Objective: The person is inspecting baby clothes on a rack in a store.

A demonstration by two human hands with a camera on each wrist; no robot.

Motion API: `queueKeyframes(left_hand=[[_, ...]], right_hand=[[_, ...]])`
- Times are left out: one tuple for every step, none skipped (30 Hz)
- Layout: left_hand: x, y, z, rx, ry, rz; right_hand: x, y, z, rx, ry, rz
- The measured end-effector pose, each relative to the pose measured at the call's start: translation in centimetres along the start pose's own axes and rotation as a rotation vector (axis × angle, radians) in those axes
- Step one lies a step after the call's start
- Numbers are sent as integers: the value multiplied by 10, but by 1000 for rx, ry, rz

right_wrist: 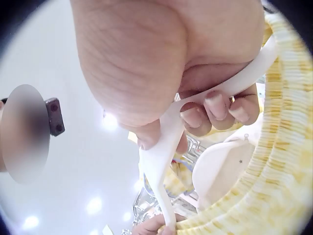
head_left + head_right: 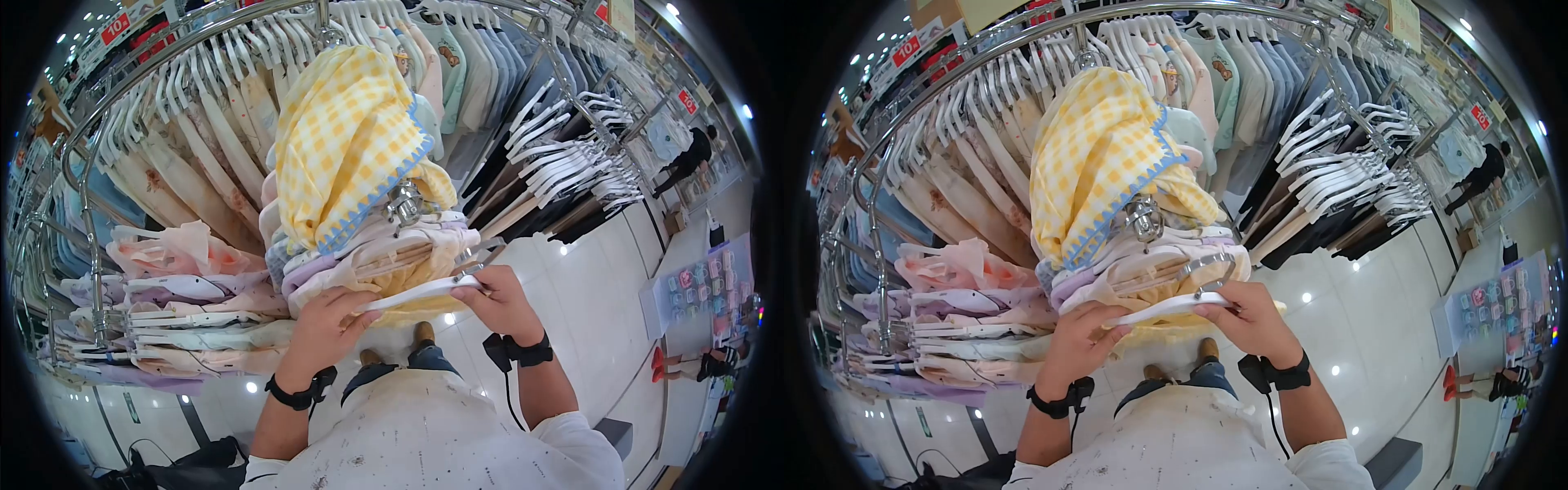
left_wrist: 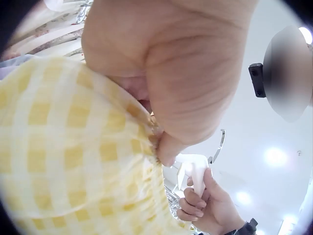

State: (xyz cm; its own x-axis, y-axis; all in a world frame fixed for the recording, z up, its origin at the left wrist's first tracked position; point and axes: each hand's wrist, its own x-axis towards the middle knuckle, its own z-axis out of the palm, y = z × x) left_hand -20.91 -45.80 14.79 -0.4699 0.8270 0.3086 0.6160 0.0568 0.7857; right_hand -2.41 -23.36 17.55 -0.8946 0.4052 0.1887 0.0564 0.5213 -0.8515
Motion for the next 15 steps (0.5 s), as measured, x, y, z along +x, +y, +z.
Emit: queueKeyframes(left_hand=[[4,3,-1,-38,-27,14],[7,4,-7,-45,-31,13],[10,3,-17,50,84,76],[11,-1,-26,147,197,140],[9,-12,-30,111,390,86],[12,-17,-35,76,583,32],[19,-17,-42,73,608,11],[33,-10,-51,71,635,-9],[46,-9,-52,73,633,-3],[59,-6,-53,-23,554,-42],[68,-2,-54,-116,472,-79],[76,-1,-54,-111,469,-70],[83,-1,-52,-187,439,-116],[92,5,-50,-262,404,-157],[93,15,-49,-49,512,-148]], right_hand=[[-4,0,-4,42,15,11],[-9,1,-8,83,28,24],[-15,5,-14,81,50,32],[-21,8,-19,80,51,40],[-27,10,-24,98,86,69],[-32,12,-29,117,123,95],[-37,13,-32,132,136,93],[-42,17,-35,133,141,92],[-48,22,-36,164,154,114],[-53,26,-38,197,166,133],[-57,29,-39,202,171,128],[-61,30,-40,206,182,138],[-65,33,-44,209,196,148],[-71,37,-50,212,214,141],[-79,40,-55,194,195,174]])
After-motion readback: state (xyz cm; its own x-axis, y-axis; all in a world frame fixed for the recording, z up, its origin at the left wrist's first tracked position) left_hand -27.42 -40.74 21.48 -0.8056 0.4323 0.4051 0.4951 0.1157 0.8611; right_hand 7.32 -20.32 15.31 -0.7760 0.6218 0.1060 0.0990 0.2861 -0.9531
